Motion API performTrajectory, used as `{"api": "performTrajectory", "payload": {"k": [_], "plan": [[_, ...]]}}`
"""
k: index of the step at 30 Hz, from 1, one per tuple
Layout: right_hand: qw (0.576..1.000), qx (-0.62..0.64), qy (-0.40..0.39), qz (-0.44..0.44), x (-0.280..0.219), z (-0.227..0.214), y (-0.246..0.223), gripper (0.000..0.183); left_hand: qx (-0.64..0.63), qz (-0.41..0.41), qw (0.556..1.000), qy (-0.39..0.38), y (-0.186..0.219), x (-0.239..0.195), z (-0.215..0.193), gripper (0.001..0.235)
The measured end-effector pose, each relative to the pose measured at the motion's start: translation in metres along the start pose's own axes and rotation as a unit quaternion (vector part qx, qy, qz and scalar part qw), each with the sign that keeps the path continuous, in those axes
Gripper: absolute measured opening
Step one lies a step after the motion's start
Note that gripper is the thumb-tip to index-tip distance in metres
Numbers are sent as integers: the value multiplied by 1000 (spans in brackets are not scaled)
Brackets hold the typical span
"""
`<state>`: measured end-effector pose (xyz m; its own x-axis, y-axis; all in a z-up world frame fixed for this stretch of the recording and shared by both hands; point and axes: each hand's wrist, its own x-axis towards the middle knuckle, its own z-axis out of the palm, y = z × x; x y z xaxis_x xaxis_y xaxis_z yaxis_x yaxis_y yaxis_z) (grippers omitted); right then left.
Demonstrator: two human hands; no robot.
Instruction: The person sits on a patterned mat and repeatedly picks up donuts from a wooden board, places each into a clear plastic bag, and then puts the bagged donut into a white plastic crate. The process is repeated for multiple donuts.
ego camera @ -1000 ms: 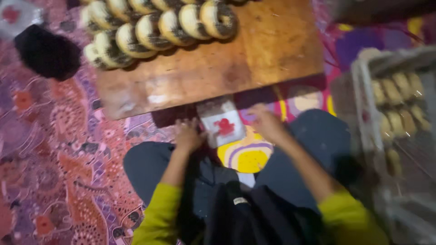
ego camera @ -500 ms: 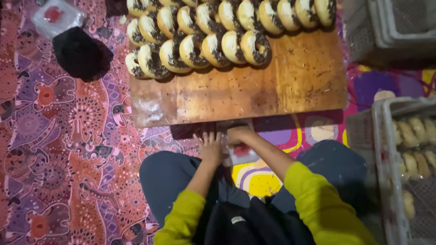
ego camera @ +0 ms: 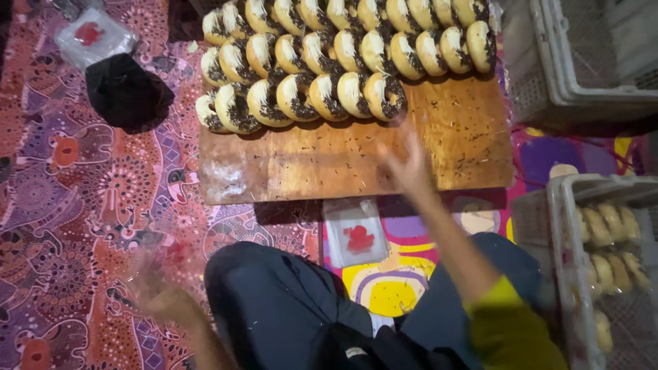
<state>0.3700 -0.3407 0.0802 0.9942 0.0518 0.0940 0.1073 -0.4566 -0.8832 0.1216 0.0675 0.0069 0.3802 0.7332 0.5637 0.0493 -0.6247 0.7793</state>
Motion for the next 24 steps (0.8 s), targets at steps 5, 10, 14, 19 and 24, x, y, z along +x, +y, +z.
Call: {"api": "performTrajectory", "payload": {"k": [5,10,14,19,24], "plan": [[984,-158,-16,85,121,2,23,147,-722,-271,573,-275,-36,74,-103,50],[984,-122,-94,94,77,-40,52,141,-591,-432,678,-67,-62,15,-63,43],[969,-214,-16,-123,-12,-113,89,111,-617,-527,567,-144,-42,-23,-23,43],[966,-238,87,50,-58,-90,92,129,-718,-563,324,-249,64,-69,76,39],[940,-296,160,54,-8,-46,37,138,-615,-604,456,-220,150,-121,155,53]]}}
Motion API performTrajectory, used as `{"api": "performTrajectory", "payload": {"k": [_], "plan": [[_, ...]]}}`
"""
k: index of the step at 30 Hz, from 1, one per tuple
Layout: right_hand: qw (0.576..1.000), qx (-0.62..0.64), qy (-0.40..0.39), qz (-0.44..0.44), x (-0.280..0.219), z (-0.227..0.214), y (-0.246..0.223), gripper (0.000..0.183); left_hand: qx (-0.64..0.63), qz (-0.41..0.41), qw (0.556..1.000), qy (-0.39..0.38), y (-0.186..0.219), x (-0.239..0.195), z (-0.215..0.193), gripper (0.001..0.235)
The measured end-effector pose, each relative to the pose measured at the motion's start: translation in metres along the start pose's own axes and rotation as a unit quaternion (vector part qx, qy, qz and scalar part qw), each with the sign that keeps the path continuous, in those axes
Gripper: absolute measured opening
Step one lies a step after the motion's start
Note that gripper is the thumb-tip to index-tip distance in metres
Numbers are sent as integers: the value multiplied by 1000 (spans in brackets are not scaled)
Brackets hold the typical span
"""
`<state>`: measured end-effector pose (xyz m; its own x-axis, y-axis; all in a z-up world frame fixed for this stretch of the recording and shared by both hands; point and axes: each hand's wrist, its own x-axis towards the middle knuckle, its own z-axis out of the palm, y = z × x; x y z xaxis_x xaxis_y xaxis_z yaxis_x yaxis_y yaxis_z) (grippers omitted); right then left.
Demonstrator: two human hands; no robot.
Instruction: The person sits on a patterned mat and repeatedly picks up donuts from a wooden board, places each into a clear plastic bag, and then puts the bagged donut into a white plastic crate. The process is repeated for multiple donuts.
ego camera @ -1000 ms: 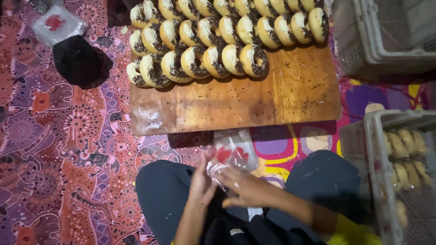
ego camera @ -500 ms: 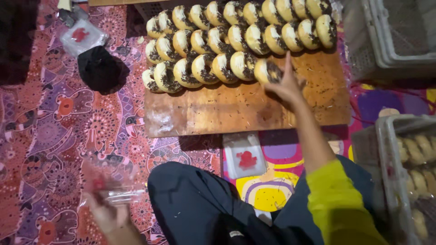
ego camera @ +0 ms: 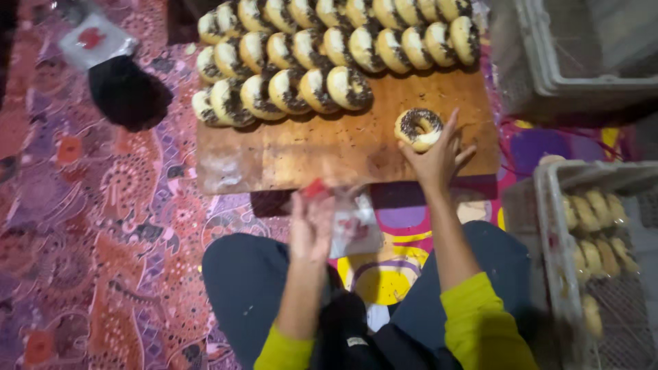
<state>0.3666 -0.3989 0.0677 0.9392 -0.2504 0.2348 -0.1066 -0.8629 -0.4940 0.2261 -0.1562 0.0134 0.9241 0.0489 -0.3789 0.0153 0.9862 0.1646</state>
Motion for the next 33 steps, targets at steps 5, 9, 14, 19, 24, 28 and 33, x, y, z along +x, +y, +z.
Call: {"api": "performTrajectory", "payload": {"k": [5,9,14,19,24,28,33], "plan": [[900,392,-90,-166,-68,-64,-17,147,3,8,994,107,-9,6,11,52],[873,426,-138,-195,-143,-93,-16,146,30,16,995,92,-34,-12,16,56],[915,317,-154,-194,-147,-116,-29,148,-39,39,994,-94,-74,-58,55,49],[888,343,-201,-231,-141,-135,-41,134,98,75,991,48,-75,-69,78,57],[930,287,-120,-197,-162,-142,-52,120,29,22,998,-53,-90,-73,63,40],[954,157,-3,-256,-159,-155,-50,75,130,-10,991,29,-65,-67,57,43],[934,131,-127,-309,-141,-155,-40,17,470,106,857,-183,-34,-103,53,102]]}}
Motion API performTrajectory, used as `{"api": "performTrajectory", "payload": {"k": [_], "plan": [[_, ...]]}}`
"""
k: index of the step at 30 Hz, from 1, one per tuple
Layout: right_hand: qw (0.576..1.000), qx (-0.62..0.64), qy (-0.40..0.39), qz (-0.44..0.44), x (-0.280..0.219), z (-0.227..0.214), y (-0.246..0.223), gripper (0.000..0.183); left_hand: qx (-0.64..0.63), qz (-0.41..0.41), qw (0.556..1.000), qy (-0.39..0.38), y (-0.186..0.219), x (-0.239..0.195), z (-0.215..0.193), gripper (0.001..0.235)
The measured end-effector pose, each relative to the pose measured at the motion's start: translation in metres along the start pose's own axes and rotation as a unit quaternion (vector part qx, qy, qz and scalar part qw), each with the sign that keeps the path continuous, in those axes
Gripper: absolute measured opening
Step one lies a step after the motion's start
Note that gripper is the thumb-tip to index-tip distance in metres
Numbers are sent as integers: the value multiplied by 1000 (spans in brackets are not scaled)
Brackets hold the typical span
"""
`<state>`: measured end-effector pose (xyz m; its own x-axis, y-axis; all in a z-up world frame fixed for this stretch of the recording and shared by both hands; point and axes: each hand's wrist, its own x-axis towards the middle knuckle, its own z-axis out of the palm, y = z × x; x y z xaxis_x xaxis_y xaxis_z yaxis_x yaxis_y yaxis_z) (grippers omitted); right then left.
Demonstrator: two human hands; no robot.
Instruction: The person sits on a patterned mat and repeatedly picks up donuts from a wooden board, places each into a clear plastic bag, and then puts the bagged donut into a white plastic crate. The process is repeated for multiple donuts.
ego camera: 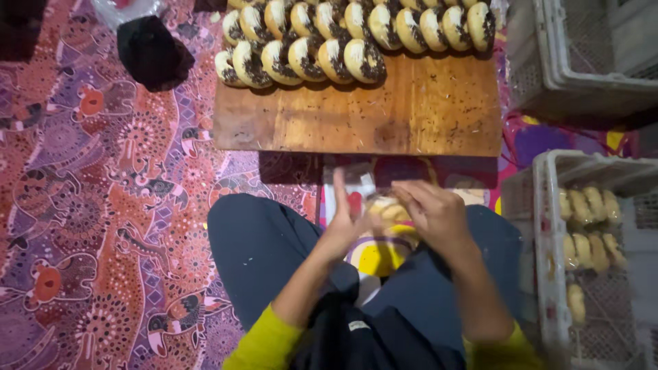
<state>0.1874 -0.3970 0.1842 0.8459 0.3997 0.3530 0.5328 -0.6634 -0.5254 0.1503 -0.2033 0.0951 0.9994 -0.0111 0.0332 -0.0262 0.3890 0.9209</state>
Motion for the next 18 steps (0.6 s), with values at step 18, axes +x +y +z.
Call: {"api": "performTrajectory", "payload": {"k": [18], "plan": [[931,-161,-98,-313,0,-73,-67,35,334,101,931,-105,85,-56,48,21]]}}
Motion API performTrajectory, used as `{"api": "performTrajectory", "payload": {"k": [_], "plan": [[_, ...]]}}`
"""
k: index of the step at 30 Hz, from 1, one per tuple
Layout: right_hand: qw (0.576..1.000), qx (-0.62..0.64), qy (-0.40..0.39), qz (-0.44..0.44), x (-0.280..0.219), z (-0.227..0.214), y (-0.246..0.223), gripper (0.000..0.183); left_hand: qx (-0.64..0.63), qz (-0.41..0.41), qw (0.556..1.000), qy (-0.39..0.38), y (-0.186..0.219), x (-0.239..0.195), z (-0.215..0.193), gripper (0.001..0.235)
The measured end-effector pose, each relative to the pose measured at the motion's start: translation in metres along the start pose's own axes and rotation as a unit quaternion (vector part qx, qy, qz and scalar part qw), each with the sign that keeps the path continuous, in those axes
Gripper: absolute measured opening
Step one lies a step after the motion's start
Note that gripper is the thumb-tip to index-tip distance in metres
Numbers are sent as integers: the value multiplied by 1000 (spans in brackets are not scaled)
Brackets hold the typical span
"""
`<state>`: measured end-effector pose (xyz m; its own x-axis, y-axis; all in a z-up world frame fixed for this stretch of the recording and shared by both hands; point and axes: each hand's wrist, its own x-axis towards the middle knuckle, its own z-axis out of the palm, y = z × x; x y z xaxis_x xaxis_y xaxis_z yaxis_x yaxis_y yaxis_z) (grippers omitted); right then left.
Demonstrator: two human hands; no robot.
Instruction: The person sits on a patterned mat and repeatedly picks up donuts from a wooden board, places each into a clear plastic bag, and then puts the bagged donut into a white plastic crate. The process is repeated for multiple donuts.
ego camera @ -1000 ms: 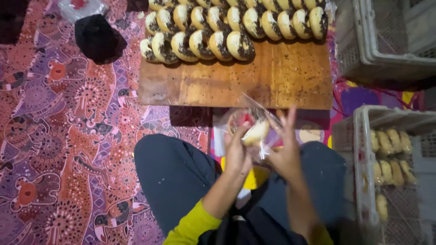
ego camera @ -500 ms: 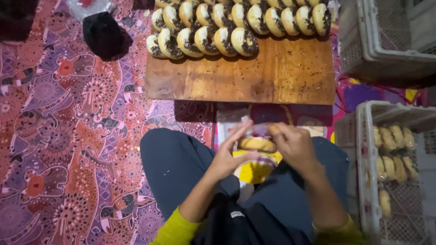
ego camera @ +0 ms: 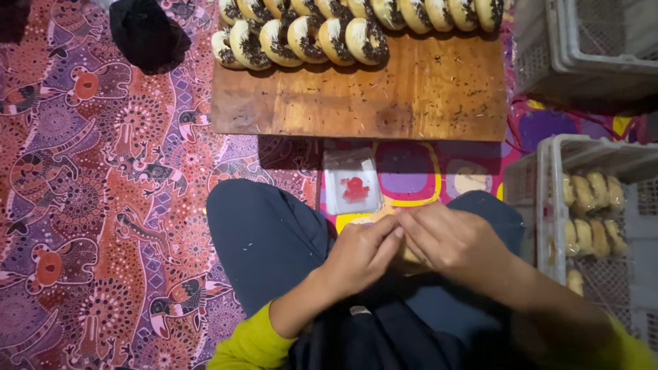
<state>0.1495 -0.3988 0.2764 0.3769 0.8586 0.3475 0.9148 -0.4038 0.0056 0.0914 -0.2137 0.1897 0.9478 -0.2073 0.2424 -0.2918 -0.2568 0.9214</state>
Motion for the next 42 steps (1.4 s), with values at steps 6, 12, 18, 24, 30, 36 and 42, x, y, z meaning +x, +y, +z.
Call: {"api": "performTrajectory", "payload": {"k": [6,12,18,24,30,36,42], "plan": [[999,5,-31,17,-36,10,3,25,113,50,990,-66,8,3,-9,18],[913,-5,-90,399,-83,47,58,30,34,3,998,50,33,-6,-97,19],[992,4,-64,105,-63,83,26,84,114,172,935,-287,18,12,-120,14],[790,565,-170,165,7,89,-5,29,-242,72,941,-226,-47,18,-88,44],[448,744,164,467,11,180,-62,17,-560,-43,789,248,-78,-64,-36,61],[403,821,98,393,60,243,-60,32,-409,-179,790,420,-100,-81,-74,45],[657,685,25,313,112,285,-38,22,41,-104,835,538,-133,-119,-121,19]]}}
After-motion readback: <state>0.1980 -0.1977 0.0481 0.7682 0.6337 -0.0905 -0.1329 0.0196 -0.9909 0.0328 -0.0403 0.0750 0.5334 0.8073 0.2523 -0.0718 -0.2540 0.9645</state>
